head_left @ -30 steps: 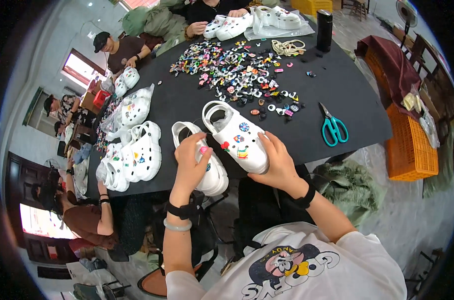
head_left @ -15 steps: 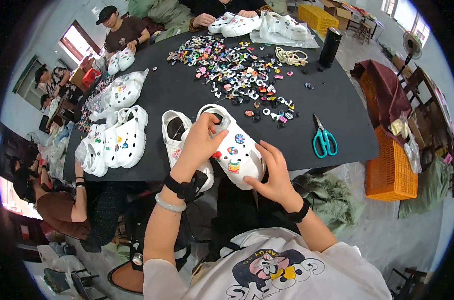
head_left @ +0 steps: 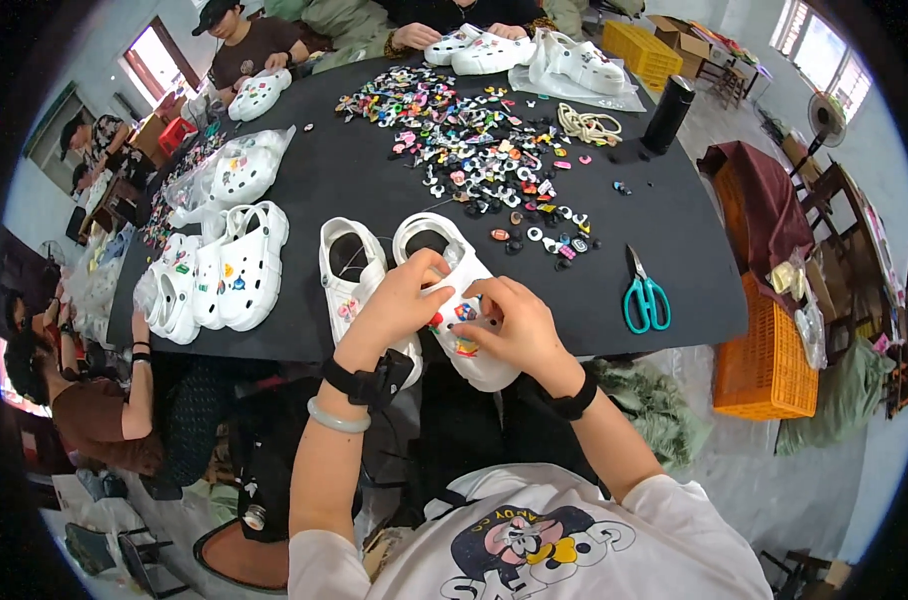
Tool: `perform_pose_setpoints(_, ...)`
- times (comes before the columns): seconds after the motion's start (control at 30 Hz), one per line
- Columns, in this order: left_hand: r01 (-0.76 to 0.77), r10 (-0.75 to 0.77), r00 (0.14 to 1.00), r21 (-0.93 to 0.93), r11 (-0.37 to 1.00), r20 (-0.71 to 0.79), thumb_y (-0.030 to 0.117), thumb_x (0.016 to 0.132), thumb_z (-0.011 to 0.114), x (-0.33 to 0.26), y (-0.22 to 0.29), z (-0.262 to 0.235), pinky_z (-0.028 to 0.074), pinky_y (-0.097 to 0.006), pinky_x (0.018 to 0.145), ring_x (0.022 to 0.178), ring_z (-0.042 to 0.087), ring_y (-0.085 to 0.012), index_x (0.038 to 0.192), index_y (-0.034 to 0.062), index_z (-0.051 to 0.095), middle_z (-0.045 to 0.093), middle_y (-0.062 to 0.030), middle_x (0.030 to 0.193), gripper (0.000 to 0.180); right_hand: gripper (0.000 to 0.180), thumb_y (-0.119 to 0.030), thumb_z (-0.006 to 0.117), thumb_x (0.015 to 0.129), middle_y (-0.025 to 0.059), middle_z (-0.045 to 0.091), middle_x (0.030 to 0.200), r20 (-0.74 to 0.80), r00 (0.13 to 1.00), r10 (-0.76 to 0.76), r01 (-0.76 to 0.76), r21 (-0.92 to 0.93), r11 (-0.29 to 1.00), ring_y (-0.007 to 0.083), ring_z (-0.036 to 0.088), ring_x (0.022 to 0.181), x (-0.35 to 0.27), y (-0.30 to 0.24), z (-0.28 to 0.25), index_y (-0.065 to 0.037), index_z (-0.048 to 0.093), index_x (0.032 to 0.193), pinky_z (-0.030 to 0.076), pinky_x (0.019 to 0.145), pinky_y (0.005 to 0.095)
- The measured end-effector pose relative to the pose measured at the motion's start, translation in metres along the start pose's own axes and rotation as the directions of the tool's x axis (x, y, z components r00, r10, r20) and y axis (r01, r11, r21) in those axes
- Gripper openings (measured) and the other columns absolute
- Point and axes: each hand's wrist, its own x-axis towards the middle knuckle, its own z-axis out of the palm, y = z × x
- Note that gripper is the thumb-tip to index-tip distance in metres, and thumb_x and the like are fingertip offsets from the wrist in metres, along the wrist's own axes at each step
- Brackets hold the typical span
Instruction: Decorate white foam clogs by inserting small plastic charms into the ventilation holes.
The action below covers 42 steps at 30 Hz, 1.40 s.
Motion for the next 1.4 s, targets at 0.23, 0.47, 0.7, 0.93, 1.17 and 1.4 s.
perform_pose_setpoints(0.23, 0.07, -0.09, 0.995, -0.333, 0.94, -0.045, 0.006, 0.088, 0.069, -0.002, -0.012, 0.008, 0.046, -0.025, 0.06, 0.069, 0.06, -0.008, 0.106, 0.0021, 0.052, 0.069, -0.0066, 0.082, 0.025, 0.044, -0.029, 0.09, 0.068, 0.0016, 0.053, 0.073, 0.149, 0.979, 0.142, -0.177, 0.263, 0.948, 0.0114, 0.052, 0.062, 0.009, 0.01, 0.001, -0.01, 0.065, 0.099, 0.045, 0.058, 0.0261)
perform_pose_setpoints(0.47, 0.034, -0.067, 0.995, -0.416, 0.909, -0.067, 0.006, 0.088, 0.07, 0.0, -0.016, 0.01, 0.046, -0.024, 0.06, 0.07, 0.059, -0.0075, 0.107, 0.0019, 0.051, 0.069, -0.0068, 0.082, 0.027, 0.04, -0.031, 0.086, 0.071, 0.0037, 0.055, 0.07, 0.074, 0.986, 0.15, -0.149, -0.021, 0.989, 0.0175, 0.056, 0.06, 0.014, -0.007, 0.001, -0.01, 0.06, 0.093, 0.045, 0.055, 0.0316)
perform_pose_setpoints(0.7, 0.054, -0.086, 0.994, -0.375, 0.925, -0.068, 0.006, 0.089, 0.069, -0.002, -0.016, 0.011, 0.041, -0.021, 0.059, 0.07, 0.054, -0.0043, 0.109, 0.0045, 0.049, 0.067, -0.0033, 0.083, 0.028, 0.024, -0.017, 0.074, 0.085, 0.0115, 0.06, 0.071, -0.094, 0.989, -0.118, 0.105, -0.131, 0.986, 0.0318, 0.063, 0.064, -0.001, -0.004, 0.016, -0.007, 0.052, 0.089, 0.049, 0.056, 0.0398)
perform_pose_setpoints(0.93, 0.027, -0.071, 0.99, -0.331, 0.943, -0.121, 0.011, 0.088, 0.071, 0.0, -0.02, 0.014, 0.048, -0.027, 0.064, 0.071, 0.062, -0.0112, 0.105, 0.0029, 0.051, 0.07, -0.0101, 0.086, 0.027, 0.019, -0.01, 0.067, 0.09, 0.0171, 0.06, 0.074, -0.063, 0.997, -0.034, 0.039, 0.087, 0.995, 0.0372, 0.063, 0.068, 0.001, 0.001, 0.018, -0.004, 0.049, 0.091, 0.049, 0.059, 0.0428)
perform_pose_setpoints(1.17, 0.099, -0.13, 0.988, -0.293, 0.951, -0.087, 0.012, 0.088, 0.071, -0.002, -0.014, 0.01, 0.049, -0.029, 0.068, 0.077, 0.063, -0.0131, 0.103, 0.0036, 0.051, 0.069, -0.0102, 0.088, 0.026, 0.018, -0.007, 0.066, 0.09, 0.0189, 0.06, 0.075, -0.053, 0.999, -0.01, 0.016, 0.125, 0.992, 0.0376, 0.064, 0.07, -0.001, 0.001, 0.021, -0.003, 0.048, 0.092, 0.049, 0.06, 0.0436)
perform_pose_setpoints(1.4, 0.075, -0.115, 0.988, -0.324, 0.943, -0.105, 0.007, 0.089, 0.069, -0.002, -0.009, 0.014, 0.041, -0.023, 0.062, 0.071, 0.052, -0.0053, 0.101, 0.0048, 0.05, 0.064, -0.0032, 0.083, 0.023, 0.024, -0.001, 0.063, 0.092, 0.0047, 0.047, 0.07, -0.031, 0.999, -0.01, 0.021, 0.383, 0.923, 0.0124, 0.05, 0.06, 0.001, 0.013, 0.018, -0.003, 0.043, 0.104, 0.042, 0.056, 0.0291)
